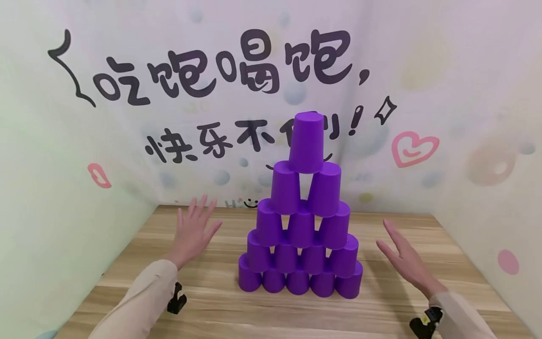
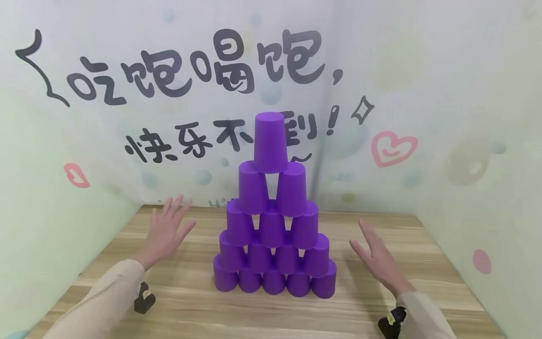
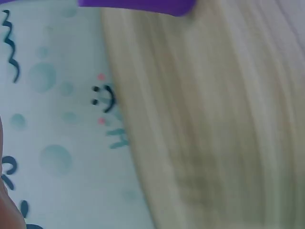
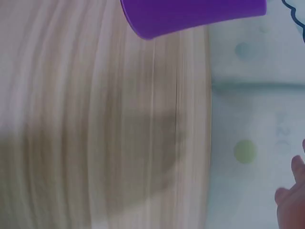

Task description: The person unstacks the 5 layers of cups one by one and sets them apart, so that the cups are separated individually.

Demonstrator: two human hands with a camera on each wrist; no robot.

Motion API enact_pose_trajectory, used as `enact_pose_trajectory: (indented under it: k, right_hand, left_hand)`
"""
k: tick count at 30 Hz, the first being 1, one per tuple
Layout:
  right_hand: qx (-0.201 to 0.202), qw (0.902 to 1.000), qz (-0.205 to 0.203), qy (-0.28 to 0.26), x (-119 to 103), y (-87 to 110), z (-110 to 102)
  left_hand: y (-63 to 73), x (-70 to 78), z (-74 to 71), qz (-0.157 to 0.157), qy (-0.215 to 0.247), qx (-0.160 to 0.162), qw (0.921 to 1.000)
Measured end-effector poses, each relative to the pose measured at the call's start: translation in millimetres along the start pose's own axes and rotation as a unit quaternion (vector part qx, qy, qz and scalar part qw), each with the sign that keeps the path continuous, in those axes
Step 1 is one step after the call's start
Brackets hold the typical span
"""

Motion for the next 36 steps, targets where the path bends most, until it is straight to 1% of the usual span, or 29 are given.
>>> enact_pose_trajectory:
  k: [2,4,8,11,16,20,21,26,29,31,36]
  right_hand:
    - [-0.013,0.9991,0.023,-0.034,-4,5.1,0]
    - [-0.019,0.9976,0.033,-0.058,-8,9.7,1]
    - [-0.022,0.9918,0.022,-0.124,-16,15.4,11]
    - [-0.030,0.9861,0.008,-0.163,-17,19.4,21]
    - [-0.053,0.9815,-0.019,-0.183,-11,24.8,42]
    - [-0.076,0.9731,-0.029,-0.216,-8,28.2,56]
    - [-0.079,0.9713,-0.026,-0.223,-9,28.9,59]
    - [-0.075,0.9666,-0.020,-0.244,-15,30.0,70]
    - [-0.067,0.9674,-0.009,-0.244,-16,31.1,74]
    - [-0.064,0.9680,0.003,-0.243,-16,31.8,76]
    - [-0.054,0.9685,0.013,-0.243,-18,33.0,80]
  left_hand:
    - [-4.7,5.1,-10.2,0.006,0.007,0.008,0.9999]
    - [-9.4,10.4,-20.8,0.012,0.020,0.019,0.9996]
    - [-19.8,22.2,-42.0,0.021,0.065,0.040,0.9969]
    - [-27.7,32.1,-58.0,0.032,0.103,0.061,0.9923]
    - [-39.2,49.2,-84.9,0.058,0.161,0.095,0.9806]
    - [-47.2,61.7,-103.6,0.072,0.194,0.110,0.9722]
    - [-49.2,64.9,-107.8,0.074,0.204,0.112,0.9698]
    - [-61.0,83.4,-127.5,0.064,0.253,0.114,0.9586]
    - [-69.8,96.6,-135.6,0.061,0.282,0.111,0.9510]
    - [-75.8,106.5,-140.0,0.063,0.304,0.109,0.9444]
    - [-90.5,134.9,-147.7,0.072,0.361,0.089,0.9254]
Point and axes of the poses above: each hand's wrist, its own y-axis away from the middle knuckle, its own z-axis out of the palm, x = y × z, the point moved 2 cm from there along -y, towards the middle knuckle, and after that the axes turned 2 degrees about y, right-handed, at the moved point
